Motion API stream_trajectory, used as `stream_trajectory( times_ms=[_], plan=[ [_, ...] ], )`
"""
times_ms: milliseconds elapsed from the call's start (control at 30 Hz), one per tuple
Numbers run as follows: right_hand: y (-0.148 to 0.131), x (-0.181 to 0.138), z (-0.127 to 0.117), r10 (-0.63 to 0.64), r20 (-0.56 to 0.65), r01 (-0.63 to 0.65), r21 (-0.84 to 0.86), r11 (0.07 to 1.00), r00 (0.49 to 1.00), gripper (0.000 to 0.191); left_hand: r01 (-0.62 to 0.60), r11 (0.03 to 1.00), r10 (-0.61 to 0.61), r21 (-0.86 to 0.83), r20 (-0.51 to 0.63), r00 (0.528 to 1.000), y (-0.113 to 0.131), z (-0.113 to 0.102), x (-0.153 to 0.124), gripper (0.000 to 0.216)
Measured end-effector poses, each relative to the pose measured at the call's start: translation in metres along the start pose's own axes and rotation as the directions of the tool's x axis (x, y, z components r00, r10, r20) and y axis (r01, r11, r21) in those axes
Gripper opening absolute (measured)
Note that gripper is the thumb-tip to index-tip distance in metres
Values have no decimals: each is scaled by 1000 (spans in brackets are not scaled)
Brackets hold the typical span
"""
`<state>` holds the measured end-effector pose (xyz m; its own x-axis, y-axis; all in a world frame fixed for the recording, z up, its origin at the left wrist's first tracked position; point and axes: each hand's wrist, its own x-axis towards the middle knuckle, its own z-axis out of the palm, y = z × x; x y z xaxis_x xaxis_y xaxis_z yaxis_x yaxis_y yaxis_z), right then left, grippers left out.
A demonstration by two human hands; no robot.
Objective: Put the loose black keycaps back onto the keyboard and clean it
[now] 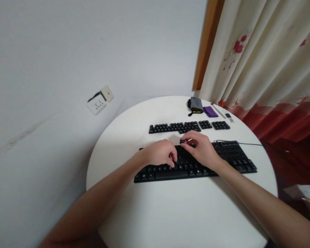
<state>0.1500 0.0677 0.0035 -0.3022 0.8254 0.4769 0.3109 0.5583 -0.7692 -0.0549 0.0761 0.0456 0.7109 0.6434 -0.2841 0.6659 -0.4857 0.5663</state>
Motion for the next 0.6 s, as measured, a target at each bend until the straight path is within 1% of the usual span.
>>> stream_trajectory(
  times_ms=[67, 167, 233, 367, 433, 500, 600],
  plan=[
    [0, 0, 0, 17, 54, -16, -17, 1000, 998, 11, -17, 1000, 17, 4, -6, 1000, 0, -2, -1, 13],
    [-2, -2, -1, 58, 131, -55, -25, 998, 990, 11, -1, 1000, 1, -10, -19, 1000, -3, -2, 1, 13],
    [-4, -4, -1, 85, 203, -79, -36, 996, 975, 11, 14, 1000, -15, -16, -40, 999, -5, -1, 2, 12],
    [-8, -8, -1, 123, 394, -97, -86, 992, 911, 14, 73, 997, -73, -5, -55, 996, -9, 0, 3, 10],
    [-10, -10, 1, 137, 461, -104, -95, 990, 877, 12, 103, 995, -103, 8, -42, 994, -10, 0, 2, 8],
    [-11, -11, 3, 144, 494, -109, -100, 989, 857, 9, 120, 993, -120, 8, -35, 992, -11, 0, 2, 9],
    [-12, -11, 5, 140, 487, -97, -111, 989, 862, 4, 118, 993, -118, -8, -24, 993, -12, 0, 2, 9]
  ],
)
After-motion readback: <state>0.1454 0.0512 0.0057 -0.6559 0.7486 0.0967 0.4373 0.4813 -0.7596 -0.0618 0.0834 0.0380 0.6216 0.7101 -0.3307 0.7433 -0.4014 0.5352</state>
